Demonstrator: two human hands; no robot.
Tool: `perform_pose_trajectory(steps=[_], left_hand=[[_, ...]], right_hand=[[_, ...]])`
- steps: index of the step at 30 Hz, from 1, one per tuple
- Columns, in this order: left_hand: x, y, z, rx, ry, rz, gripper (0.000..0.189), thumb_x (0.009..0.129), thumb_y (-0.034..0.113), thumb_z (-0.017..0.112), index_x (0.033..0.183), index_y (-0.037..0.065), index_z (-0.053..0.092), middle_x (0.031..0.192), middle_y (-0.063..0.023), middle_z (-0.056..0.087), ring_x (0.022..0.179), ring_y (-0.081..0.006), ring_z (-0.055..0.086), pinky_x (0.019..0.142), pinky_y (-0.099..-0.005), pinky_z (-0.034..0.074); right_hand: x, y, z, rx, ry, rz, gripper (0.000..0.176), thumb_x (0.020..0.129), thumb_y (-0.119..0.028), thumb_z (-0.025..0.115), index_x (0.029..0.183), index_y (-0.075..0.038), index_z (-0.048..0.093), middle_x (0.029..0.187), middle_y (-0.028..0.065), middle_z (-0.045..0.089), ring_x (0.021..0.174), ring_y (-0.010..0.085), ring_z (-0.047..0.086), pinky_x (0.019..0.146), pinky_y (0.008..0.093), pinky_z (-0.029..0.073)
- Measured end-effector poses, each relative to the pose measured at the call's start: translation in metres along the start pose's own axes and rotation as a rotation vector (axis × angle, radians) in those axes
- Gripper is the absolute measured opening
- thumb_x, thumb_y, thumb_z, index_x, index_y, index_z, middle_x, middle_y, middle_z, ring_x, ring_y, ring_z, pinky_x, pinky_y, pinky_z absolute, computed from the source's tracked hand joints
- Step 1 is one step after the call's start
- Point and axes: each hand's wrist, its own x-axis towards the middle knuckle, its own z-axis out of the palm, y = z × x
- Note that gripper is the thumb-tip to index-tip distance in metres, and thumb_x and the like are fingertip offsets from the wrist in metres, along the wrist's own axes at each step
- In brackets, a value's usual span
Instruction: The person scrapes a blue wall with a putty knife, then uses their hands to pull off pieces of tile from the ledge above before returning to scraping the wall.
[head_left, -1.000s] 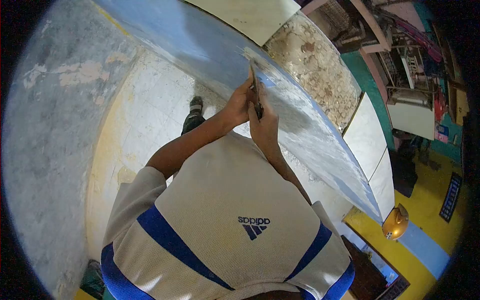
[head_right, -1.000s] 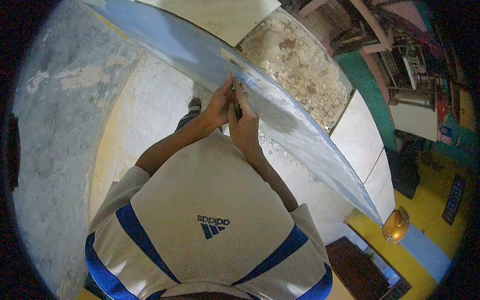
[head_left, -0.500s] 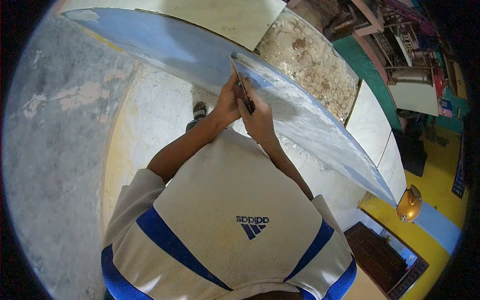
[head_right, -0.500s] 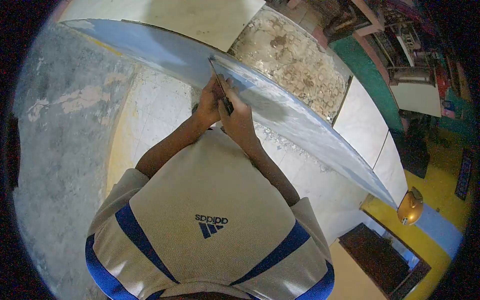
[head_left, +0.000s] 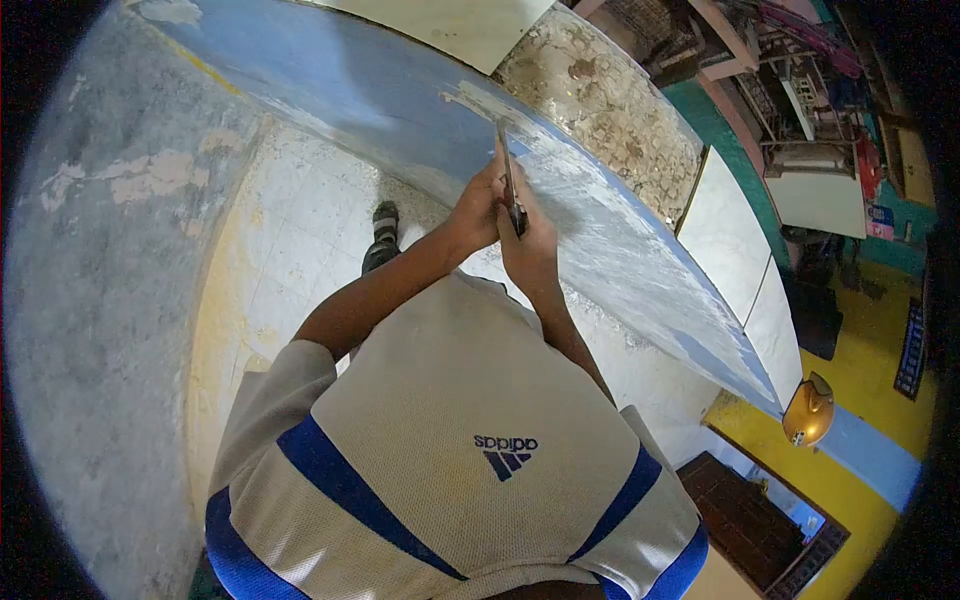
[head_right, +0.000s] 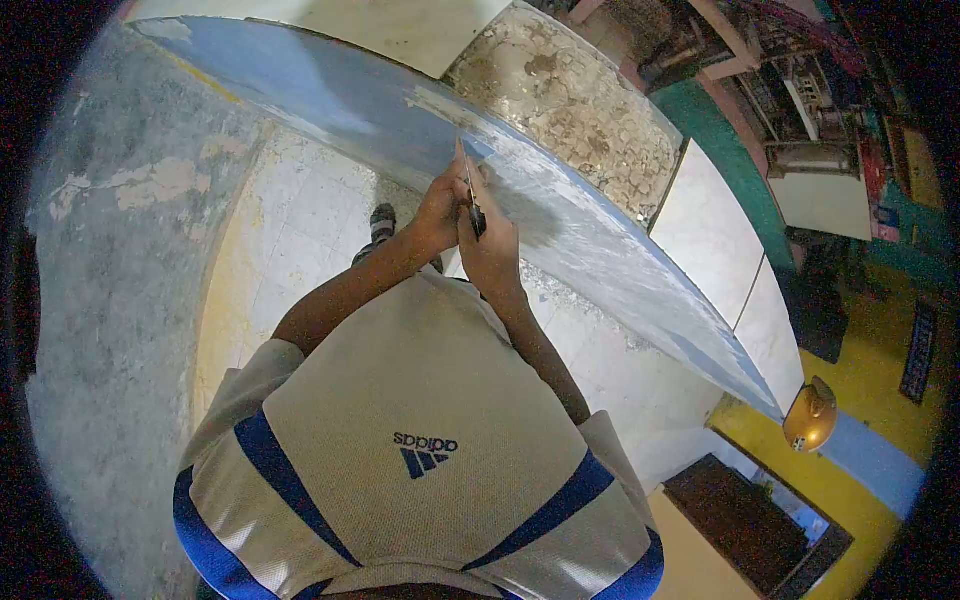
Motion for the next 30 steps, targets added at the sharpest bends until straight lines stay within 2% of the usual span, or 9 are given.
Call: perform_pose_trajectory(steps=[4,11,13,16,19,22,25,28,30], left_hand=[[-0.001,0.011,0.003,-0.006,0.168,0.042,0.034,0.101,0.045,0.049,0.096,0.012,0.059,0.082,-0.0014,0.060,0.073,-0.0149,0.059,0.067,-0.0307,0.052],[-0.004,0.051,-0.004,-0.052,0.050,0.099,0.040,0.098,0.051,0.051,0.098,0.012,0.059,0.082,-0.0016,0.059,0.072,-0.0157,0.058,0.066,-0.0312,0.052],[-0.010,0.075,0.021,-0.021,0.151,0.169,0.040,0.099,0.051,0.050,0.097,0.012,0.058,0.081,-0.0013,0.059,0.072,-0.0162,0.058,0.067,-0.0318,0.051],[-0.006,0.124,-0.008,-0.080,0.110,0.215,0.040,0.101,0.050,0.046,0.099,0.012,0.058,0.085,-0.0031,0.058,0.078,-0.0190,0.058,0.072,-0.0351,0.051],[-0.012,0.171,-0.014,-0.001,0.194,0.359,0.041,0.103,0.048,0.041,0.103,0.010,0.056,0.091,-0.0054,0.058,0.085,-0.0222,0.057,0.076,-0.0395,0.051],[-0.020,0.204,-0.004,0.000,0.329,0.321,0.043,0.103,0.049,0.041,0.106,0.009,0.055,0.095,-0.0071,0.057,0.087,-0.0239,0.056,0.077,-0.0417,0.051],[-0.021,0.214,-0.026,-0.007,0.145,0.295,0.047,0.102,0.052,0.040,0.108,0.007,0.055,0.093,-0.0068,0.056,0.087,-0.0233,0.057,0.077,-0.0403,0.051],[-0.021,0.205,-0.020,0.062,0.264,0.273,0.047,0.102,0.053,0.041,0.107,0.008,0.054,0.092,-0.0062,0.056,0.087,-0.0214,0.057,0.075,-0.0372,0.051],[-0.018,0.193,-0.026,0.075,0.190,0.243,0.045,0.102,0.052,0.041,0.105,0.009,0.054,0.092,-0.0048,0.056,0.085,-0.0189,0.057,0.074,-0.0349,0.051]], right_hand=[[0.007,-0.003,0.012,0.020,-0.028,0.051,0.057,0.091,0.000,0.054,0.146,-0.003,0.039,0.135,0.0248,0.054,0.121,0.0295,0.058,0.095,0.0348,0.047],[0.038,-0.008,0.041,-0.051,-0.026,0.005,0.058,0.089,0.000,0.055,0.145,-0.005,0.041,0.113,0.0291,0.062,0.100,0.0369,0.066,0.085,0.0381,0.051],[0.058,-0.019,0.051,-0.037,-0.058,0.053,0.059,0.088,0.002,0.055,0.144,-0.007,0.043,0.108,0.0318,0.063,0.098,0.0425,0.066,0.083,0.0421,0.053],[0.093,-0.013,0.089,-0.038,-0.079,-0.093,0.058,0.088,-0.002,0.058,0.144,-0.007,0.044,0.109,0.0322,0.063,0.095,0.0441,0.066,0.083,0.0437,0.053],[0.126,-0.028,0.121,0.007,-0.145,-0.098,0.057,0.088,-0.005,0.059,0.143,-0.010,0.046,0.107,0.0324,0.063,0.093,0.0442,0.067,0.081,0.0448,0.054],[0.148,-0.053,0.139,0.053,-0.190,-0.086,0.056,0.090,-0.007,0.058,0.144,-0.012,0.046,0.108,0.0336,0.062,0.092,0.0430,0.067,0.081,0.0439,0.054],[0.150,-0.054,0.145,0.093,-0.173,-0.101,0.057,0.090,-0.008,0.059,0.145,-0.012,0.044,0.108,0.0325,0.063,0.092,0.0404,0.069,0.082,0.0414,0.054],[0.144,-0.046,0.135,0.136,-0.248,0.012,0.058,0.091,-0.009,0.060,0.146,-0.010,0.042,0.119,0.0286,0.062,0.105,0.0360,0.066,0.091,0.0386,0.051],[0.132,-0.041,0.123,0.149,-0.268,0.065,0.057,0.091,-0.009,0.061,0.146,-0.009,0.043,0.128,0.0240,0.059,0.115,0.0319,0.061,0.097,0.0372,0.047]])
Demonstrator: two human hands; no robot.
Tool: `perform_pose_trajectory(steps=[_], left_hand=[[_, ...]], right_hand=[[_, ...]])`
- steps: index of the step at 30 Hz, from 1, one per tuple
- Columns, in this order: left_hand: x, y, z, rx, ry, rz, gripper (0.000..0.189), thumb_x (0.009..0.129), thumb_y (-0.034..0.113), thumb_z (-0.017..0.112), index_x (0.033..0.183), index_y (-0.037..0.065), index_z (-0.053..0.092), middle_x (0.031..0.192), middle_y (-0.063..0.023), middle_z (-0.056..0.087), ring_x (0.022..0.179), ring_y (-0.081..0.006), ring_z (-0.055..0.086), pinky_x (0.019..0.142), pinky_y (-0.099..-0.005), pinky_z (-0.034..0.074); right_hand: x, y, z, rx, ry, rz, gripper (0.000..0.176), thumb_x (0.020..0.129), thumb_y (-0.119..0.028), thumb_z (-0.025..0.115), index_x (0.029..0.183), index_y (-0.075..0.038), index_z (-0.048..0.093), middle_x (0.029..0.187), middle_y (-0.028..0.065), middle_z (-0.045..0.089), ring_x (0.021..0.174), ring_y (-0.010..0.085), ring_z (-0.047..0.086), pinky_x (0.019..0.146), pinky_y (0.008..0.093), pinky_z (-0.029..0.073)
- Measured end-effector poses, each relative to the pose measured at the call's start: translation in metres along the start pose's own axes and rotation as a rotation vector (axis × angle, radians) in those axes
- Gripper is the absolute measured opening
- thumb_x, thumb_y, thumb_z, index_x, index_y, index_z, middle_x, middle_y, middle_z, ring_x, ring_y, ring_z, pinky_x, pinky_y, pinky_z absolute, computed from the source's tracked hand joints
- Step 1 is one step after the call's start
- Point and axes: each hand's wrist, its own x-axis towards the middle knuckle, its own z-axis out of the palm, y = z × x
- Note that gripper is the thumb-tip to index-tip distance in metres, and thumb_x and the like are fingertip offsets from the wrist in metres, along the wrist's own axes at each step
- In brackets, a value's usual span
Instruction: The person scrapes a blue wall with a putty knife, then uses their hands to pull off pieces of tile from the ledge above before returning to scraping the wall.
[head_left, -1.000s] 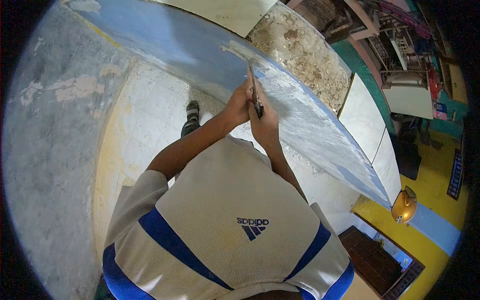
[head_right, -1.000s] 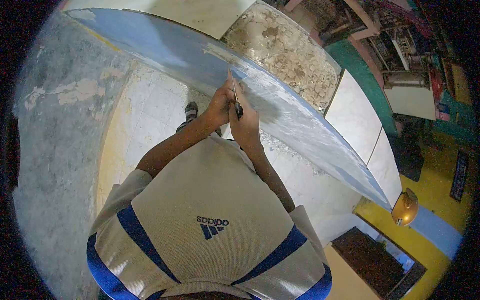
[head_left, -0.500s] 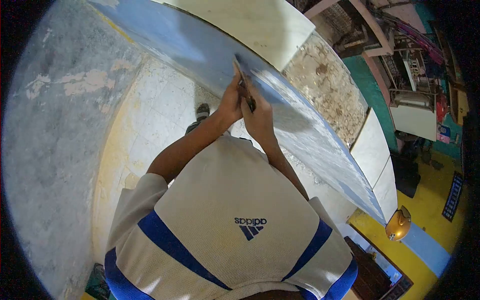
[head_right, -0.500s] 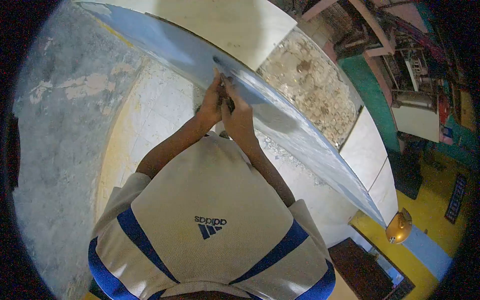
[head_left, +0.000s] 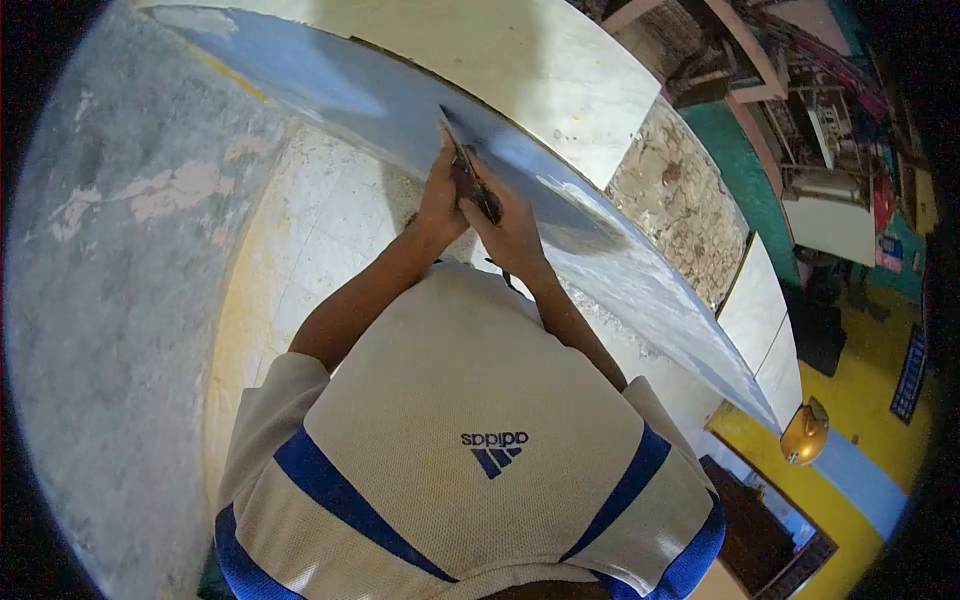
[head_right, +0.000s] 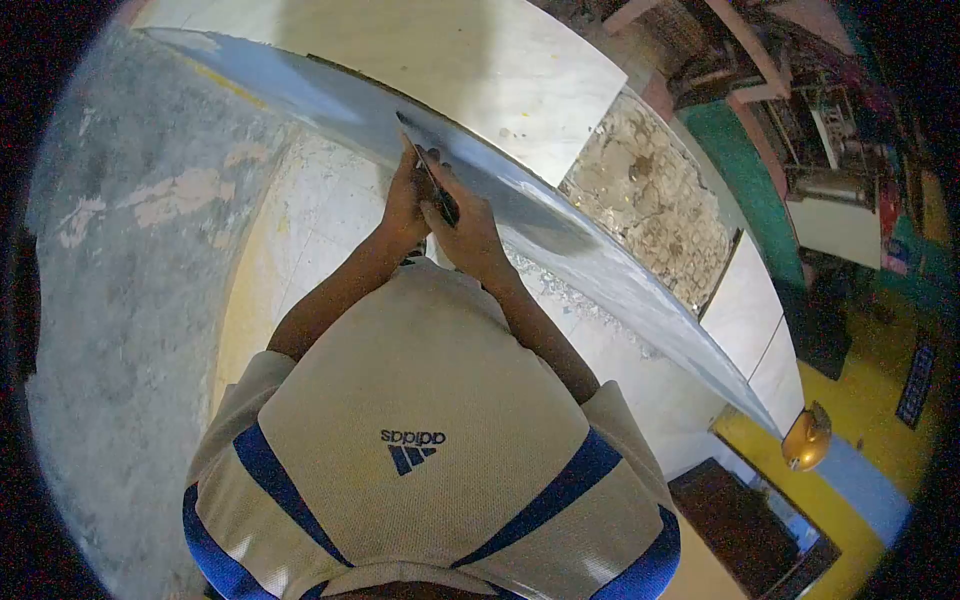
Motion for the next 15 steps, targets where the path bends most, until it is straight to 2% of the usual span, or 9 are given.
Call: perform_pose_trajectory(steps=[1,4,5,8,11,15], left_hand=[[0.000,-0.005,-0.001,0.004,-0.039,-0.009,0.044,0.102,0.052,0.041,0.104,0.010,0.054,0.091,-0.0041,0.056,0.084,-0.0177,0.057,0.073,-0.0337,0.051],[-0.010,-0.032,0.008,0.251,0.005,0.080,0.037,0.100,0.050,0.048,0.094,0.014,0.054,0.083,-0.0005,0.056,0.081,-0.0143,0.057,0.072,-0.0349,0.050],[-0.013,-0.042,0.009,0.271,-0.026,0.044,0.039,0.100,0.052,0.047,0.095,0.014,0.054,0.083,0.0000,0.056,0.080,-0.0140,0.057,0.071,-0.0336,0.050],[-0.020,-0.075,0.016,0.283,-0.106,-0.080,0.043,0.100,0.055,0.045,0.096,0.013,0.055,0.084,0.0012,0.056,0.078,-0.0135,0.057,0.069,-0.0309,0.050],[-0.034,-0.108,0.038,0.210,-0.145,-0.246,0.042,0.099,0.055,0.046,0.092,0.015,0.056,0.081,0.0016,0.057,0.077,-0.0137,0.058,0.069,-0.0307,0.049],[-0.031,-0.149,0.030,0.151,-0.279,-0.239,0.038,0.101,0.050,0.045,0.101,0.013,0.055,0.085,0.0003,0.057,0.078,-0.0144,0.059,0.068,-0.0310,0.050]], right_hand=[[-0.009,0.002,-0.005,0.050,-0.003,0.024,0.057,0.091,-0.008,0.061,0.145,-0.008,0.043,0.132,0.0221,0.057,0.119,0.0302,0.059,0.099,0.0366,0.045],[-0.045,0.007,-0.018,0.240,0.012,0.101,0.056,0.092,-0.007,0.061,0.145,-0.007,0.043,0.141,0.0175,0.052,0.127,0.0260,0.053,0.104,0.0350,0.041],[-0.059,0.008,-0.022,0.286,0.027,0.126,0.056,0.092,-0.006,0.061,0.145,-0.006,0.043,0.143,0.0164,0.050,0.128,0.0247,0.051,0.105,0.0344,0.040],[-0.094,0.015,-0.038,0.226,0.119,0.146,0.056,0.092,-0.006,0.061,0.146,-0.006,0.043,0.144,0.0155,0.050,0.128,0.0225,0.051,0.105,0.0333,0.040],[-0.125,0.017,-0.052,0.100,0.222,0.070,0.053,0.095,-0.009,0.059,0.145,-0.005,0.043,0.144,0.0171,0.049,0.129,0.0238,0.051,0.104,0.0332,0.040],[-0.154,0.022,-0.065,0.101,0.292,0.024,0.050,0.098,-0.017,0.057,0.145,-0.004,0.043,0.145,0.0192,0.048,0.131,0.0258,0.050,0.105,0.0334,0.039]])
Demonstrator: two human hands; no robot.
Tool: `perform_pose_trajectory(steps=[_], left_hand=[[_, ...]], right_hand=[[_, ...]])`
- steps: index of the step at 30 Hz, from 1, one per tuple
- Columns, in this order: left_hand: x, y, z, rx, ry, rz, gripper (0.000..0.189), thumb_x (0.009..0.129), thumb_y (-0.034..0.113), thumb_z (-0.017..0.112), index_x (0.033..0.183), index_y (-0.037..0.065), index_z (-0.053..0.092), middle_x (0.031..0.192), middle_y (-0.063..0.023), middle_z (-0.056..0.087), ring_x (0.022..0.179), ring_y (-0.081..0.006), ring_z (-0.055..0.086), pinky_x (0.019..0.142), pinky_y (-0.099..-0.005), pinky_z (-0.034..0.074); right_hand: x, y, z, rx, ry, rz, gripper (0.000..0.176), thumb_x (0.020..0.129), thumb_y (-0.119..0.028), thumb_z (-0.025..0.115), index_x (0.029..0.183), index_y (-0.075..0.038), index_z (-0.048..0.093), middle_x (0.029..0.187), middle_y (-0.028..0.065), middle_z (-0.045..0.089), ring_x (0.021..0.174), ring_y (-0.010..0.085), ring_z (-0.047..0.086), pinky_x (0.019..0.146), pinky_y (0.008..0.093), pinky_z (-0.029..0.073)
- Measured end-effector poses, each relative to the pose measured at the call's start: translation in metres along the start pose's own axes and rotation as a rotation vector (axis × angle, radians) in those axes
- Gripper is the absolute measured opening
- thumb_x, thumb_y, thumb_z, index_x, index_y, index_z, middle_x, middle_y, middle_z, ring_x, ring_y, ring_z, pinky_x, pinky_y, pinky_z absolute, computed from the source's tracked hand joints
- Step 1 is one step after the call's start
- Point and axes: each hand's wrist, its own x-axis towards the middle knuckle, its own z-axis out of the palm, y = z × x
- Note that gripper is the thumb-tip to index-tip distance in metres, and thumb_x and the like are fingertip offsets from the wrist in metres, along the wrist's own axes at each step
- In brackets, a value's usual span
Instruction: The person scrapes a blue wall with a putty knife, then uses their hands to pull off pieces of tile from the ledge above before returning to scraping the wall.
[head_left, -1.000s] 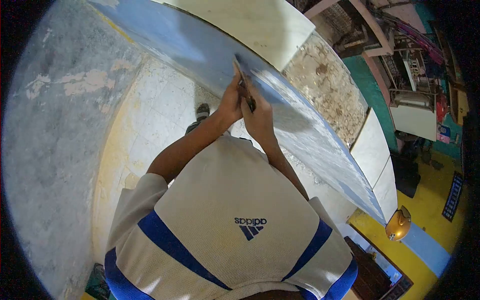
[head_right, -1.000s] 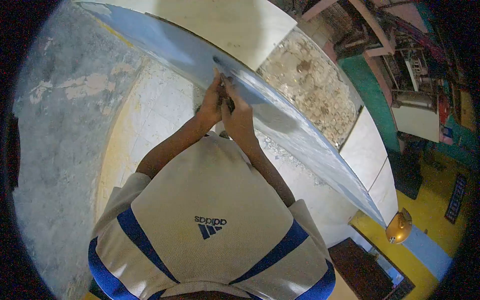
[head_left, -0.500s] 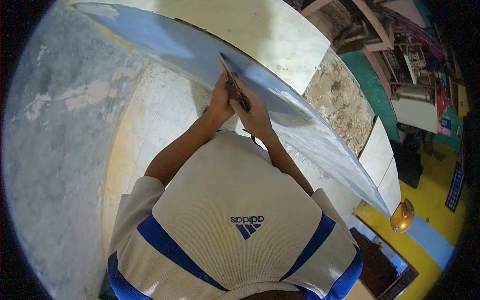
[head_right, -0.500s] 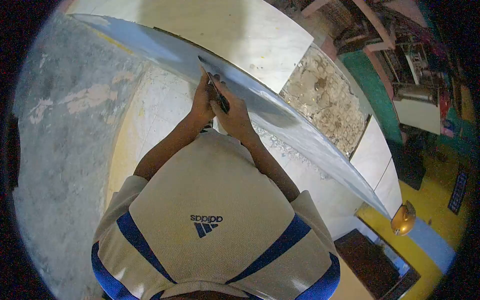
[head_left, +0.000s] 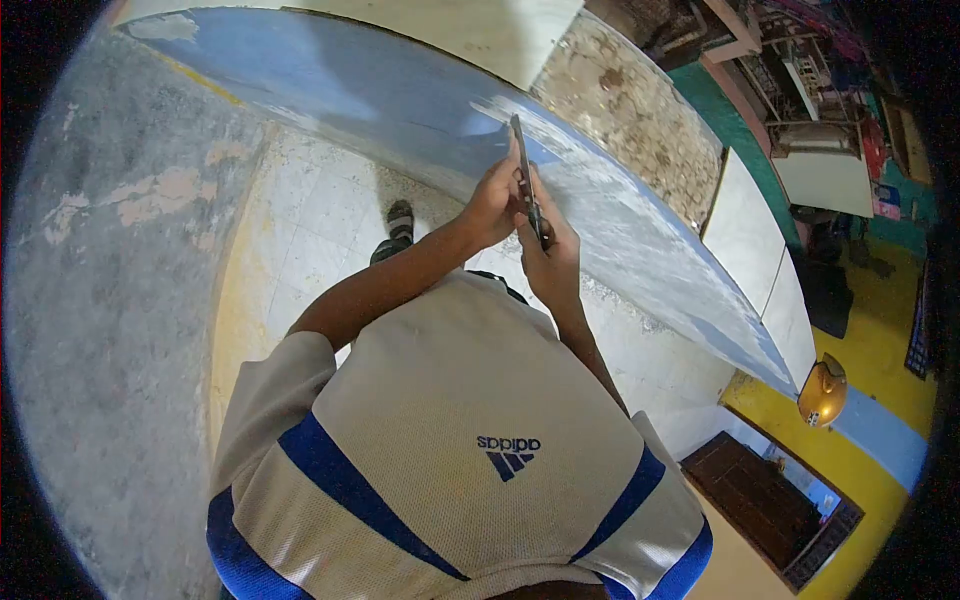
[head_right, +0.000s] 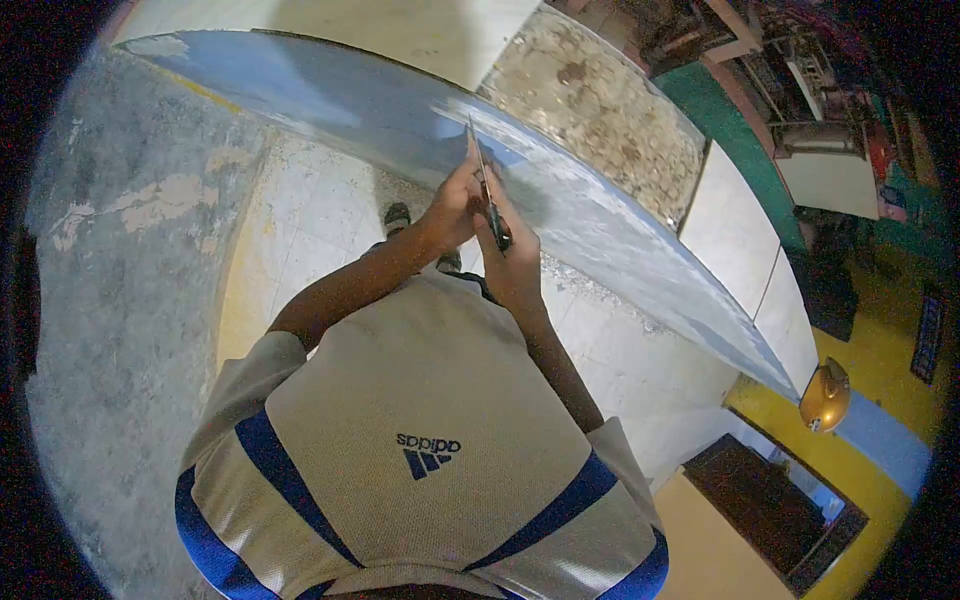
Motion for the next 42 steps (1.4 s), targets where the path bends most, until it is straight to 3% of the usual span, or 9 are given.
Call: perform_pose_trajectory(steps=[3,6,9,14,17,28,37,40,42], left_hand=[[0.006,-0.008,0.005,-0.110,-0.009,0.123,0.034,0.101,0.046,0.046,0.104,0.013,0.054,0.087,0.0000,0.057,0.076,-0.0151,0.059,0.067,-0.0307,0.051],[0.003,-0.002,0.009,-0.028,0.201,0.170,0.032,0.102,0.043,0.046,0.102,0.012,0.055,0.084,-0.0010,0.058,0.074,-0.0159,0.059,0.065,-0.0313,0.052],[0.008,0.005,0.002,-0.059,0.148,0.244,0.032,0.102,0.042,0.047,0.099,0.012,0.056,0.081,-0.0021,0.059,0.071,-0.0166,0.059,0.064,-0.0326,0.053],[0.001,0.011,0.006,-0.079,0.190,0.233,0.030,0.101,0.040,0.051,0.093,0.012,0.057,0.077,-0.0015,0.058,0.067,-0.0138,0.057,0.061,-0.0301,0.051],[0.000,0.014,0.001,-0.022,0.173,0.245,0.031,0.101,0.041,0.051,0.094,0.012,0.057,0.079,-0.0012,0.058,0.068,-0.0141,0.057,0.063,-0.0303,0.052],[-0.007,0.023,0.017,0.201,0.374,0.322,0.032,0.100,0.042,0.055,0.088,0.013,0.057,0.074,0.0044,0.053,0.063,-0.0047,0.049,0.054,-0.0229,0.043],[0.000,0.016,0.017,0.239,0.412,0.351,0.033,0.101,0.042,0.052,0.090,0.011,0.054,0.075,0.0033,0.050,0.063,-0.0080,0.049,0.054,-0.0255,0.043],[0.000,0.011,0.020,0.205,0.383,0.361,0.034,0.101,0.042,0.051,0.091,0.010,0.054,0.076,0.0014,0.051,0.063,-0.0095,0.050,0.055,-0.0276,0.046],[0.000,0.006,0.025,0.176,0.430,0.368,0.035,0.101,0.043,0.051,0.092,0.009,0.053,0.077,0.0004,0.052,0.064,-0.0105,0.052,0.056,-0.0294,0.048]], right_hand=[[0.000,-0.006,-0.005,0.008,-0.023,-0.006,0.050,0.099,-0.021,0.054,0.145,-0.003,0.042,0.146,0.0210,0.046,0.134,0.0277,0.046,0.107,0.0337,0.037],[0.008,0.005,0.000,0.010,-0.043,-0.090,0.049,0.100,-0.018,0.052,0.145,-0.002,0.041,0.147,0.0213,0.044,0.137,0.0291,0.043,0.109,0.0345,0.035],[0.009,0.003,0.009,0.042,-0.044,-0.047,0.050,0.098,-0.010,0.051,0.146,-0.003,0.040,0.147,0.0229,0.043,0.138,0.0302,0.041,0.111,0.0358,0.032],[0.012,-0.005,0.021,-0.041,-0.021,-0.192,0.057,0.094,-0.003,0.051,0.149,-0.005,0.036,0.142,0.0265,0.048,0.130,0.0294,0.050,0.106,0.0359,0.039],[0.013,-0.011,0.024,-0.005,-0.060,0.023,0.059,0.093,0.000,0.051,0.149,-0.006,0.035,0.140,0.0259,0.049,0.127,0.0287,0.054,0.103,0.0344,0.042],[0.021,-0.010,0.028,0.154,-0.067,0.233,0.062,0.090,0.006,0.048,0.150,-0.008,0.036,0.145,0.0169,0.048,0.124,0.0210,0.053,0.102,0.0304,0.042],[0.024,0.006,0.015,0.236,-0.059,0.109,0.063,0.086,0.007,0.053,0.146,-0.007,0.042,0.137,0.0142,0.057,0.117,0.0159,0.055,0.100,0.0285,0.041],[0.020,0.015,0.005,0.210,-0.062,0.066,0.059,0.088,0.001,0.056,0.145,-0.010,0.044,0.110,0.0070,0.054,0.092,0.0127,0.050,0.078,0.0259,0.037],[0.015,0.014,0.003,0.214,-0.075,0.078,0.059,0.091,0.000,0.055,0.147,-0.015,0.043,0.074,-0.0034,0.046,0.057,0.0048,0.038,0.050,0.0233,0.028]])
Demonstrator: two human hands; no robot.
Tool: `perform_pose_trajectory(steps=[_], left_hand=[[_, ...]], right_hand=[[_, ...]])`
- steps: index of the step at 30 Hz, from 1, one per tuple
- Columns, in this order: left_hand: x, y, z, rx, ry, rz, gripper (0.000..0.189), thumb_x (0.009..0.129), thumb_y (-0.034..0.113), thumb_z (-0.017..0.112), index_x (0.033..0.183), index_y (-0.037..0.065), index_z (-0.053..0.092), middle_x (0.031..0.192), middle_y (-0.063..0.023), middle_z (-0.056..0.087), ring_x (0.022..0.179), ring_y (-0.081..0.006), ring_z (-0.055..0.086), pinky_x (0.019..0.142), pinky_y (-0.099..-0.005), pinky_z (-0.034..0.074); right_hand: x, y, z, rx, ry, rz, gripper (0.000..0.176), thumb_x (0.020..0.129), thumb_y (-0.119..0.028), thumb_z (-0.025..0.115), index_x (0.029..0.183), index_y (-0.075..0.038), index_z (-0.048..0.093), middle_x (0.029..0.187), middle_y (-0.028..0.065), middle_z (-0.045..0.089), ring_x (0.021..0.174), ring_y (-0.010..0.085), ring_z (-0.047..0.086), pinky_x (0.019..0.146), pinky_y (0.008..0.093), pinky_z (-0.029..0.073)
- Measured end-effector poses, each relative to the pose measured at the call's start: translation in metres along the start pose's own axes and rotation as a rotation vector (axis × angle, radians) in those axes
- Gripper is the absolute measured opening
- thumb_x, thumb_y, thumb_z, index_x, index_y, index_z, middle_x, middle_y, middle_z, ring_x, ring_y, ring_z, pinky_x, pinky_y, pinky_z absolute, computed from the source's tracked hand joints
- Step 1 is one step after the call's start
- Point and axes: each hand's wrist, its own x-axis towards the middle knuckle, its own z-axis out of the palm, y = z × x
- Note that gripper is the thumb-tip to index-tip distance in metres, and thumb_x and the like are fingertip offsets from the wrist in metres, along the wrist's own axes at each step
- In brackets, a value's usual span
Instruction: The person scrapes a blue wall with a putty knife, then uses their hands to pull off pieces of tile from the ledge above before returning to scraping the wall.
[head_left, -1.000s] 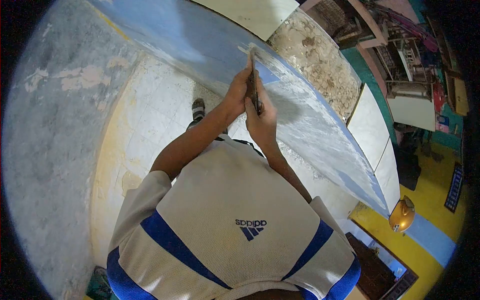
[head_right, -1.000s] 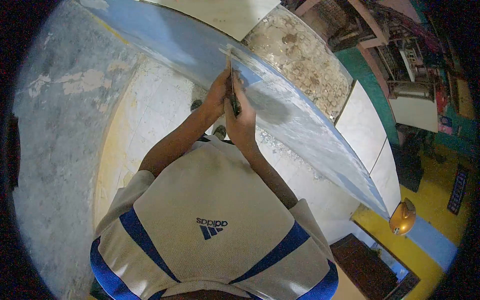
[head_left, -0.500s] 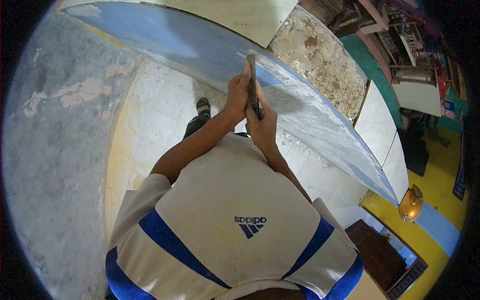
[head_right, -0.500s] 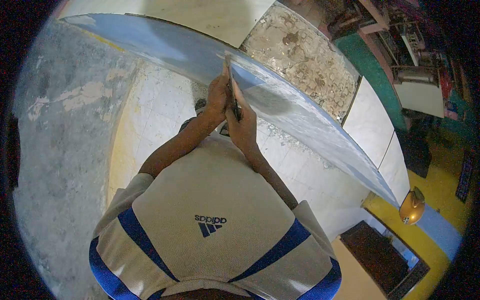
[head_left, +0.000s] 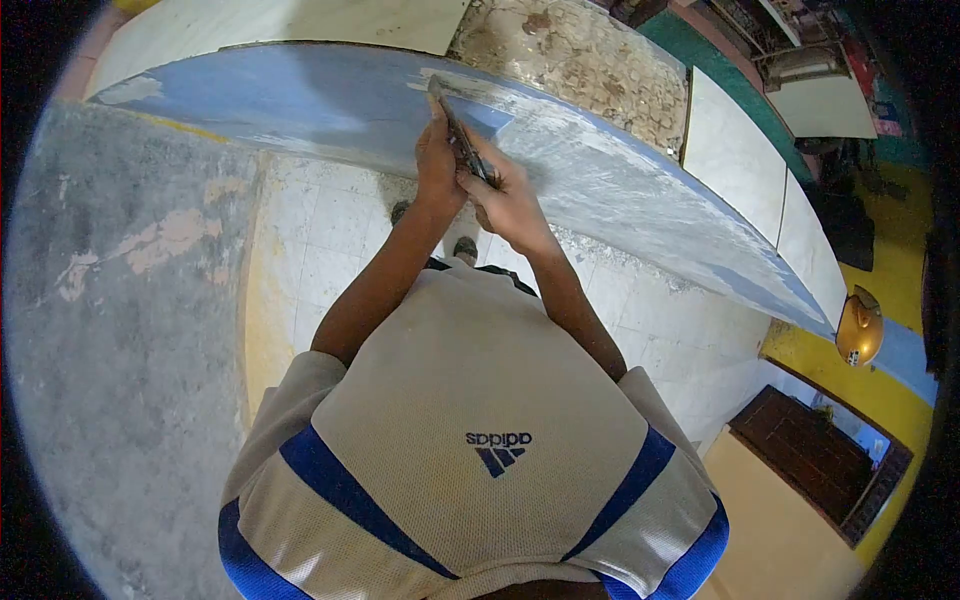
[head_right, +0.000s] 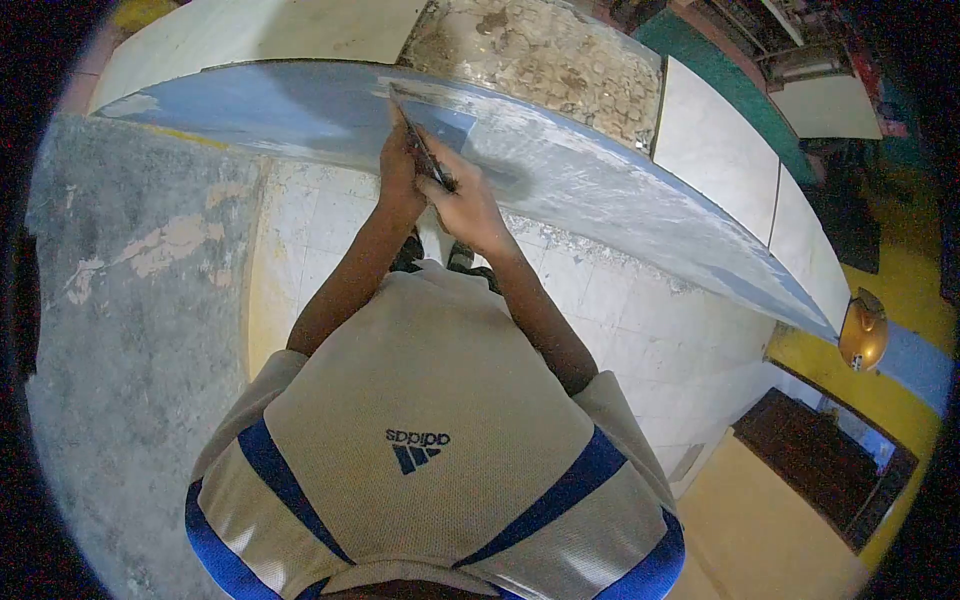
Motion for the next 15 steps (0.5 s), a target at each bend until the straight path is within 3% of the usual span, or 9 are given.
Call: perform_pose_trajectory(steps=[1,6,10,13,15], left_hand=[[-0.002,-0.003,-0.002,0.010,-0.018,-0.030,0.034,0.101,0.043,0.050,0.093,0.010,0.053,0.077,0.0003,0.052,0.065,-0.0108,0.053,0.057,-0.0301,0.049],[-0.007,-0.012,0.002,-0.085,-0.055,-0.068,0.031,0.103,0.041,0.048,0.096,0.010,0.053,0.079,0.0001,0.053,0.071,-0.0123,0.057,0.064,-0.0317,0.052],[-0.011,0.001,0.008,-0.088,-0.161,-0.025,0.031,0.103,0.040,0.047,0.097,0.010,0.053,0.080,0.0000,0.055,0.073,-0.0132,0.058,0.067,-0.0321,0.053],[-0.005,0.003,0.004,-0.125,-0.212,-0.044,0.033,0.102,0.042,0.047,0.099,0.010,0.054,0.083,-0.0015,0.056,0.075,-0.0154,0.058,0.069,-0.0335,0.052],[0.004,0.001,-0.008,-0.159,-0.306,-0.062,0.037,0.102,0.046,0.047,0.101,0.010,0.055,0.089,-0.0042,0.056,0.080,-0.0192,0.057,0.073,-0.0366,0.050]], right_hand=[[-0.003,-0.002,-0.002,0.029,-0.010,0.021,0.059,0.093,-0.001,0.055,0.148,-0.016,0.042,0.062,-0.0068,0.043,0.045,0.0023,0.033,0.040,0.0225,0.025],[-0.014,-0.021,-0.009,0.229,-0.074,0.179,0.057,0.095,-0.002,0.054,0.148,-0.018,0.042,0.060,-0.0068,0.038,0.043,0.0035,0.030,0.039,0.0230,0.023],[-0.004,-0.018,-0.009,-0.034,-0.059,-0.037,0.056,0.094,0.000,0.053,0.147,-0.015,0.043,0.066,-0.0030,0.048,0.045,0.0049,0.035,0.041,0.0239,0.028],[0.002,-0.009,-0.008,-0.247,0.002,-0.225,0.056,0.092,0.000,0.054,0.146,-0.010,0.043,0.083,0.0083,0.063,0.062,0.0137,0.055,0.054,0.0267,0.043],[0.010,0.000,0.002,-0.344,0.078,-0.444,0.055,0.092,0.000,0.054,0.145,-0.007,0.043,0.105,0.0181,0.069,0.087,0.0231,0.067,0.072,0.0311,0.053]])
